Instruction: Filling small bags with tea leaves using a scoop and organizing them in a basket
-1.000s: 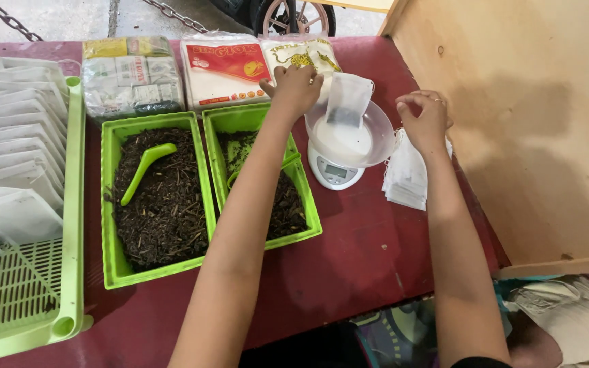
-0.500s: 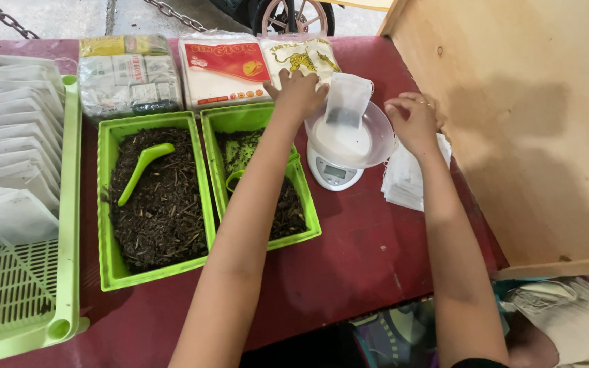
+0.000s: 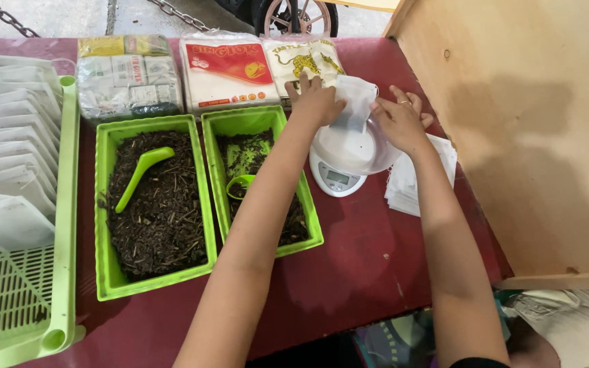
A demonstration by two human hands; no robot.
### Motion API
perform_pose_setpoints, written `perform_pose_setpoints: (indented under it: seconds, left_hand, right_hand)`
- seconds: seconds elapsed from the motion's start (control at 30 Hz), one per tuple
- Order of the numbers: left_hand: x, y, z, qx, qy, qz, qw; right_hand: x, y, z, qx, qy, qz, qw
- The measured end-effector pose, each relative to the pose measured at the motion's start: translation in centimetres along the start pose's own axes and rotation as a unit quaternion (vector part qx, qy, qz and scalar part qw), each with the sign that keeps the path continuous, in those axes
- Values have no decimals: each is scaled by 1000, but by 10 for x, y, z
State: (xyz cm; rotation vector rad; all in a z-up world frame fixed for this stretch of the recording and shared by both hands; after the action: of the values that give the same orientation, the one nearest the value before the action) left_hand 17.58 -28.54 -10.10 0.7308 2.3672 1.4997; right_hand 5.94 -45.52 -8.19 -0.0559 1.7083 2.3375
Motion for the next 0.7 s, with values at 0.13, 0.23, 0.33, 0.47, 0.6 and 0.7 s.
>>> perform_pose_setpoints:
  seconds: [0.13, 0.23, 0.33, 0.47, 0.6, 0.7]
  left_hand:
    - [1, 7, -1, 7, -6, -10, 1000]
    - [0, 11, -3, 29, -8, -44, 999]
    - [5, 18, -4, 95, -13, -96, 991]
    - [7, 17, -5, 81, -26, -121, 989]
    - [12, 18, -5, 68, -33, -126, 989]
    - [19, 22, -2, 60, -35, -147, 987]
  right_hand:
    - [-1, 2, 3, -12, 19, -17, 1000]
    - [0, 2, 3, -47, -74, -5, 996]
    - [1, 1, -3, -87, -71, -56, 992]
    - [5, 3, -8, -115, -76, -91, 986]
    - [11, 12, 1, -135, -51, -116, 983]
    - [10, 14, 2, -118, -7, -142, 983]
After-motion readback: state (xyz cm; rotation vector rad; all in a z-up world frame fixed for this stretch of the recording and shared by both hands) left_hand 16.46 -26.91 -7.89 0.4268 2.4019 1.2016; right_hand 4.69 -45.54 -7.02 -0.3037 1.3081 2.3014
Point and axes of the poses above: each hand's wrist, its own x-axis away from the middle knuckle, its own y-axis out of the back of the hand, z = x × y, the point moved 4 cm from there along -x, towards the middle knuckle
